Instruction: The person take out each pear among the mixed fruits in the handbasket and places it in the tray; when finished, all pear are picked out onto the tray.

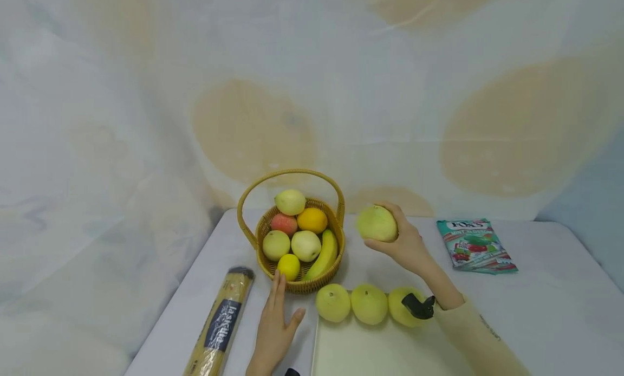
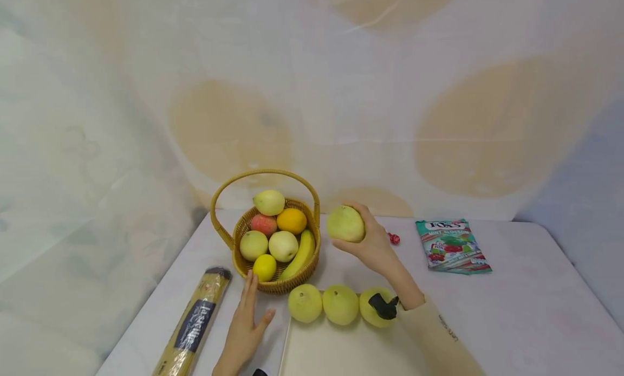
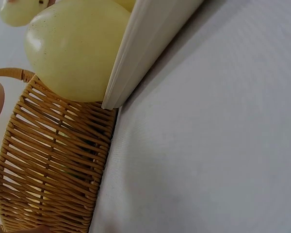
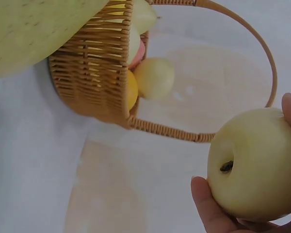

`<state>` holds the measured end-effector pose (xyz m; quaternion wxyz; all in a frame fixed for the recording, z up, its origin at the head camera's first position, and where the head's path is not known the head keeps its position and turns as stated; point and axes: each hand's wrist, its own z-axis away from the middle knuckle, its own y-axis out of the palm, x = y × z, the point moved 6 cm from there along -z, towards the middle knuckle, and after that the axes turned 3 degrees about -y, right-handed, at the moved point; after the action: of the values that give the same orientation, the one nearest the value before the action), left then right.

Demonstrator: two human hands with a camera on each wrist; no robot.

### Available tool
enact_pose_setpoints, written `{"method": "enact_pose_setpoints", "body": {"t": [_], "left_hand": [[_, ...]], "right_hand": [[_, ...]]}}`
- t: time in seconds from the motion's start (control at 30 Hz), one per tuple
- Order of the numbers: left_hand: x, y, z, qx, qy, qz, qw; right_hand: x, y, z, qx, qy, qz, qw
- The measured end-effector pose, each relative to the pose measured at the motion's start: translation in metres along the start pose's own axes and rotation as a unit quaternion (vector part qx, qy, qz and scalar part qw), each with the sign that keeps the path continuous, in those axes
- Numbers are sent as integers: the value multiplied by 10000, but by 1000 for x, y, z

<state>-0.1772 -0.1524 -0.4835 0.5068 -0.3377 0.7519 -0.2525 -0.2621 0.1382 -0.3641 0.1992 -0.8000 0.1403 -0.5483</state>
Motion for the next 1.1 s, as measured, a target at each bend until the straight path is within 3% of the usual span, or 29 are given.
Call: {"method": "enact_pose_setpoints", "body": {"t": [0.3, 0.6, 1.1], "left_hand": [[2, 1, 2, -32, -22, 14, 10000], [2, -2, 1, -4, -70, 42, 10000], [1, 1, -1, 73, -120, 83, 9999]], "right_hand": [[-14, -13, 22, 46, -69, 23, 10000], [-34, -27, 49, -87, 116, 98, 9998], [-72, -47, 92, 300, 342, 178, 9988]]}}
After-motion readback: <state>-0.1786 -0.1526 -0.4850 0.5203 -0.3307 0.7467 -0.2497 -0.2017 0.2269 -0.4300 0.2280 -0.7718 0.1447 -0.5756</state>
